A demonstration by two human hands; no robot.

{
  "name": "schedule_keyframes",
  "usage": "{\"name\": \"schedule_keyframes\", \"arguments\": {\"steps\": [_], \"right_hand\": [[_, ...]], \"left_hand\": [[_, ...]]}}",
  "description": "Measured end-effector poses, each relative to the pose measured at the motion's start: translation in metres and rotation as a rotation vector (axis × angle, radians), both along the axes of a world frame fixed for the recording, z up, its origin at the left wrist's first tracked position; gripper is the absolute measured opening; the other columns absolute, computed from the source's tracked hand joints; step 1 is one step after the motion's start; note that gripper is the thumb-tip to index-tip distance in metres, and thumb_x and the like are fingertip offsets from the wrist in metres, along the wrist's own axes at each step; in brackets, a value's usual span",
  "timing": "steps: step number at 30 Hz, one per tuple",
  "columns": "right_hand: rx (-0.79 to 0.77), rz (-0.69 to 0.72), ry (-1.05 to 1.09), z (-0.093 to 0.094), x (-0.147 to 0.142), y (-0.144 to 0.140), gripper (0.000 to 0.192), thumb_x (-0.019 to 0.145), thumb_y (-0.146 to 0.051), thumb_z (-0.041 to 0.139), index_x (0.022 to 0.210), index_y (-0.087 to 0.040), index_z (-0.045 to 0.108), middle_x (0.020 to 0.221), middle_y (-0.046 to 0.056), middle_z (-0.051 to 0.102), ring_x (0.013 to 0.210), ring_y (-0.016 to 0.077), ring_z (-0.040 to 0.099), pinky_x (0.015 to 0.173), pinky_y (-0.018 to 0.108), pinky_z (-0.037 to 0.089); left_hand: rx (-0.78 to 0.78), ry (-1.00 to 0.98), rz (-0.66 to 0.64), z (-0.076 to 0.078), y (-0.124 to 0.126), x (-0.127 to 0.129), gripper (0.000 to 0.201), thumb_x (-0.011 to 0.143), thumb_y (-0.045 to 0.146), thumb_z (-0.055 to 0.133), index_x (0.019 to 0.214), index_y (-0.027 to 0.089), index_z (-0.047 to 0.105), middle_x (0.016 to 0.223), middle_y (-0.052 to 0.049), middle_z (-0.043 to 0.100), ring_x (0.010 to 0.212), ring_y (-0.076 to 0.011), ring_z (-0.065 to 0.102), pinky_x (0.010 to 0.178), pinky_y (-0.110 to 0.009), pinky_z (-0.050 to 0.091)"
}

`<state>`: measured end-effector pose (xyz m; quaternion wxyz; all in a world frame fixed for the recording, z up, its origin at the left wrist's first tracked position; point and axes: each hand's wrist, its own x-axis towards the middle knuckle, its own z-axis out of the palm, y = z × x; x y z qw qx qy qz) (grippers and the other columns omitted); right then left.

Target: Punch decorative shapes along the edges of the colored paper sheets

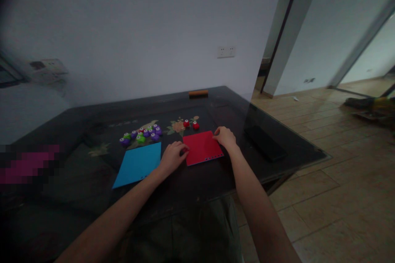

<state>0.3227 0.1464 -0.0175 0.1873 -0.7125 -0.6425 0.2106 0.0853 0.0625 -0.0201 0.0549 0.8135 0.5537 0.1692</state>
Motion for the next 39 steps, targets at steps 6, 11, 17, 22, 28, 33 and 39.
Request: {"name": "schedule_keyframes", "arguments": {"steps": [6,11,17,22,28,33,39], "right_hand": [[0.038,-0.009,-0.004,0.001,0.000,-0.001,0.018,0.070,-0.026,0.070,0.086,-0.019,0.065,0.077,0.003,0.067,0.063,0.0123,0.063,0.064,0.023,0.047],[0.059,-0.011,-0.009,0.001,-0.001,0.000,0.015,0.073,-0.027,0.067,0.086,-0.020,0.066,0.080,0.004,0.067,0.063,0.0128,0.063,0.066,0.025,0.048],[0.067,-0.017,0.027,0.002,-0.002,0.002,0.014,0.075,-0.028,0.064,0.084,-0.018,0.066,0.080,0.005,0.067,0.061,0.0123,0.063,0.064,0.025,0.048],[0.055,-0.017,0.010,0.002,-0.003,0.001,0.014,0.076,-0.028,0.063,0.085,-0.019,0.067,0.080,0.005,0.068,0.060,0.0123,0.063,0.063,0.024,0.048],[0.051,-0.013,0.008,0.003,-0.005,0.000,0.014,0.076,-0.029,0.063,0.085,-0.019,0.067,0.081,0.006,0.068,0.060,0.0127,0.063,0.061,0.024,0.048],[0.038,-0.025,0.032,0.005,-0.004,0.000,0.013,0.076,-0.028,0.064,0.084,-0.019,0.067,0.079,0.005,0.068,0.059,0.0125,0.063,0.061,0.023,0.048],[0.046,-0.025,0.031,0.005,-0.004,-0.001,0.013,0.076,-0.029,0.063,0.084,-0.019,0.067,0.081,0.006,0.068,0.061,0.0128,0.063,0.061,0.023,0.048]], "left_hand": [[0.034,-0.062,-0.041,-0.001,-0.003,0.001,0.022,0.086,0.027,0.051,0.103,0.021,0.064,0.112,-0.007,0.061,0.106,-0.0214,0.053,0.089,-0.035,0.040],[0.001,-0.048,-0.072,-0.005,-0.003,0.002,0.033,0.086,0.032,0.052,0.116,0.021,0.060,0.127,-0.008,0.057,0.120,-0.0211,0.048,0.106,-0.041,0.028],[-0.018,-0.039,-0.079,-0.008,-0.002,0.002,0.036,0.086,0.033,0.051,0.120,0.021,0.058,0.130,-0.009,0.055,0.124,-0.0203,0.046,0.108,-0.043,0.025],[0.009,-0.045,-0.101,-0.011,0.000,0.001,0.037,0.086,0.033,0.050,0.120,0.020,0.058,0.129,-0.009,0.057,0.123,-0.0210,0.048,0.107,-0.043,0.027],[-0.021,-0.041,-0.084,-0.009,-0.001,0.002,0.036,0.086,0.032,0.051,0.119,0.021,0.058,0.130,-0.009,0.056,0.123,-0.0207,0.047,0.108,-0.042,0.027],[-0.019,-0.050,-0.091,-0.008,-0.002,0.002,0.036,0.086,0.032,0.051,0.119,0.021,0.058,0.130,-0.009,0.056,0.123,-0.0212,0.047,0.108,-0.042,0.027],[-0.004,-0.062,-0.103,-0.009,-0.002,0.002,0.036,0.086,0.032,0.051,0.120,0.021,0.058,0.130,-0.009,0.056,0.122,-0.0224,0.048,0.106,-0.043,0.029]]}}
